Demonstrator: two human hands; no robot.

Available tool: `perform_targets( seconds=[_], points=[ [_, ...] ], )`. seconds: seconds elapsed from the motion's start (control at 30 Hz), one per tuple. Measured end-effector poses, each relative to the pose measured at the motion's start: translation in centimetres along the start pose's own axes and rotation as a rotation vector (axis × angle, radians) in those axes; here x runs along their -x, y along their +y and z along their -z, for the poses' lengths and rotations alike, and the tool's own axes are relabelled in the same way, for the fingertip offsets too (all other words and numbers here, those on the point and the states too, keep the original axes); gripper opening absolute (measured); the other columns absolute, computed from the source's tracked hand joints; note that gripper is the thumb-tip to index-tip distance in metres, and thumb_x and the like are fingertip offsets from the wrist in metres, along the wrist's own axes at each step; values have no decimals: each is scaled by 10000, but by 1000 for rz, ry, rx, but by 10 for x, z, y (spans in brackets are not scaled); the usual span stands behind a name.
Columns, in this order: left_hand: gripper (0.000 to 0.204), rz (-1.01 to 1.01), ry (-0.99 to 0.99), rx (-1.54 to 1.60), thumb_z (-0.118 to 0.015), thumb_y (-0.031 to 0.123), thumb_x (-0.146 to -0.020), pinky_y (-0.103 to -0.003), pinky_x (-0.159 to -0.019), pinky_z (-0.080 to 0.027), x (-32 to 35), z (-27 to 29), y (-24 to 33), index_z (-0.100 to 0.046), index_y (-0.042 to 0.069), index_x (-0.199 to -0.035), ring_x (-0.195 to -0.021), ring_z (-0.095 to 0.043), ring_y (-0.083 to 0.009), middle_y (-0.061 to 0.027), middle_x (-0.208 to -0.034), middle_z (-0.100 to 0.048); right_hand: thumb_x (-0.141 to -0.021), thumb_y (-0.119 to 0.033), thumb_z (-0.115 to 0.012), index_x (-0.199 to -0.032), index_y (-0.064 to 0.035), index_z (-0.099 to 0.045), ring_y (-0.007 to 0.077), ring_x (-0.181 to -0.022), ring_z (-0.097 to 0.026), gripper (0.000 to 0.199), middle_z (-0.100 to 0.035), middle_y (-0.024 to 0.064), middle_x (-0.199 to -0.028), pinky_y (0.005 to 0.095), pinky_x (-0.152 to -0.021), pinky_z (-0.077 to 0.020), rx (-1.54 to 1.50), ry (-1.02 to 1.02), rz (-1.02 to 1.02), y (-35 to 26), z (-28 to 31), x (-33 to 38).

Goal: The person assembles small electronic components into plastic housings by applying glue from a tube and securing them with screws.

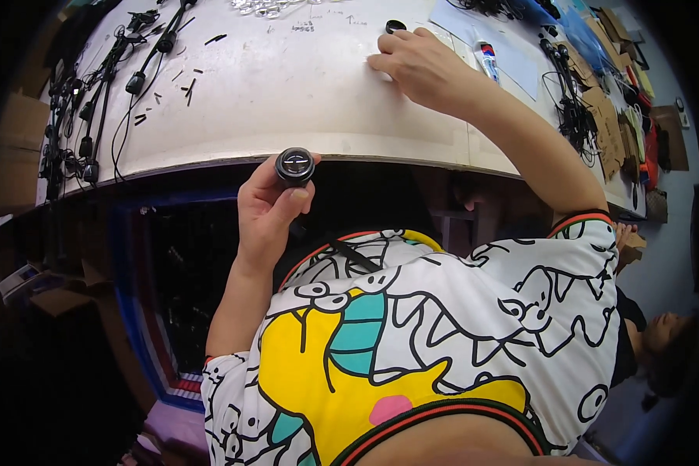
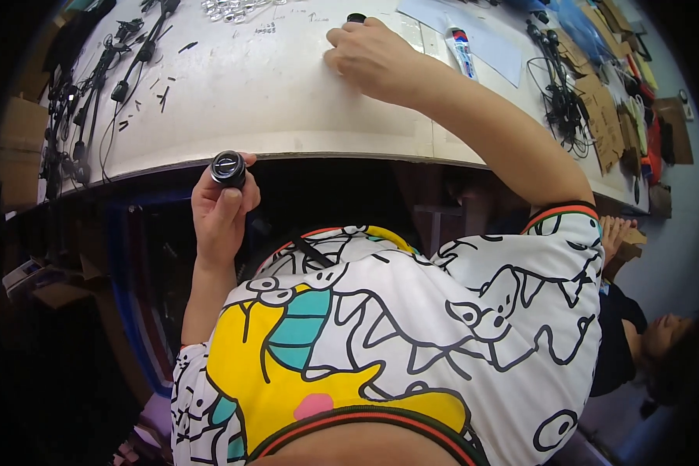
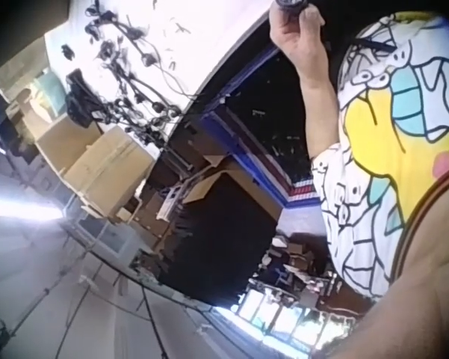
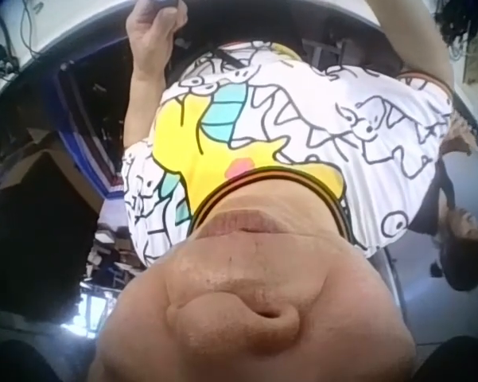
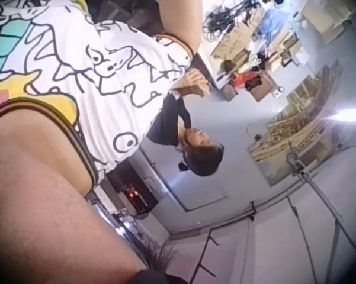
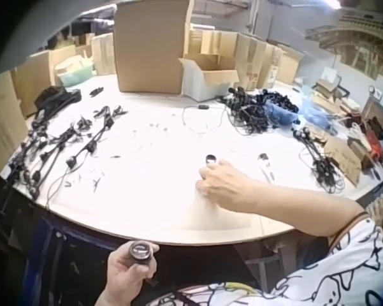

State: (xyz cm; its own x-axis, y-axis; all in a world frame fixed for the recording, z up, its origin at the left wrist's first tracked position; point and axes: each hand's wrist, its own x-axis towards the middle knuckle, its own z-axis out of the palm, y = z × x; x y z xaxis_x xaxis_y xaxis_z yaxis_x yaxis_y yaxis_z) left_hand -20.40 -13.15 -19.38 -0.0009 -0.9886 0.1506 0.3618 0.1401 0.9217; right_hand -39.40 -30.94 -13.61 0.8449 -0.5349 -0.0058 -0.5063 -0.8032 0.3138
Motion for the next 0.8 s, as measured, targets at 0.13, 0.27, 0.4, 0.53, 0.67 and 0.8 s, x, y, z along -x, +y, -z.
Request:
perform_targets(
  seconds=[0.13, 0.27, 0.4, 0.53, 0.67, 0.8],
  points=[
    [462, 6, 3, 21, -622, 333, -776, -190, -482, -255, -1, 4, -6, -513, -28, -1043, -518, -333, -51, 6, -594, -437, -739, 6, -537, -1067, -44, -548, 221, -905, -531, 332, -574, 89, -917, 313, -771, -401, -4, 84, 83, -3, 0, -9],
    [371, 21, -3, 51, -609, 236, -786, -175, -508, -288, -2, 10, -10, -529, -19, -1044, -558, -376, -46, 14, -641, -472, -742, -55, -581, -1042, -34, -549, 235, -839, -554, 302, -590, 108, -888, 314, -713, -426, -89, 66, 92, 4, -2, -18],
    [310, 32, -12, 117, -611, 163, -789, -160, -540, -331, -3, 16, -13, -544, -4, -1042, -598, -422, -40, 20, -695, -510, -807, -240, -576, -885, -4, -570, 209, -700, -566, 249, -602, 98, -793, 300, -627, -443, -556, -158, -158, 5, 17, -25],
    [458, 17, 22, 72, -626, 323, -775, -184, -488, -254, -5, 13, -15, -520, -27, -1050, -529, -337, -53, 10, -606, -448, -865, -358, -474, -822, 18, -572, 136, -598, -504, 390, -561, 69, -648, 271, -560, -411, -980, -253, -369, 13, 0, -27],
    [453, 29, 15, 66, -624, 321, -777, -185, -486, -255, -6, 12, -14, -520, -28, -1047, -527, -336, -52, 14, -605, -448, -881, -351, -451, -854, -6, -568, 151, -628, -563, 365, -606, 67, -741, 270, -576, -452, -768, -206, -343, 7, -7, -23],
    [446, 9, 2, 37, -601, 313, -795, -182, -498, -260, -6, 15, -19, -512, -29, -1067, -543, -341, -50, 14, -622, -453, -842, -317, -523, -963, -23, -575, 169, -655, -557, 322, -601, 84, -785, 271, -597, -442, -477, 80, -237, 0, -9, -11]
  ],
)
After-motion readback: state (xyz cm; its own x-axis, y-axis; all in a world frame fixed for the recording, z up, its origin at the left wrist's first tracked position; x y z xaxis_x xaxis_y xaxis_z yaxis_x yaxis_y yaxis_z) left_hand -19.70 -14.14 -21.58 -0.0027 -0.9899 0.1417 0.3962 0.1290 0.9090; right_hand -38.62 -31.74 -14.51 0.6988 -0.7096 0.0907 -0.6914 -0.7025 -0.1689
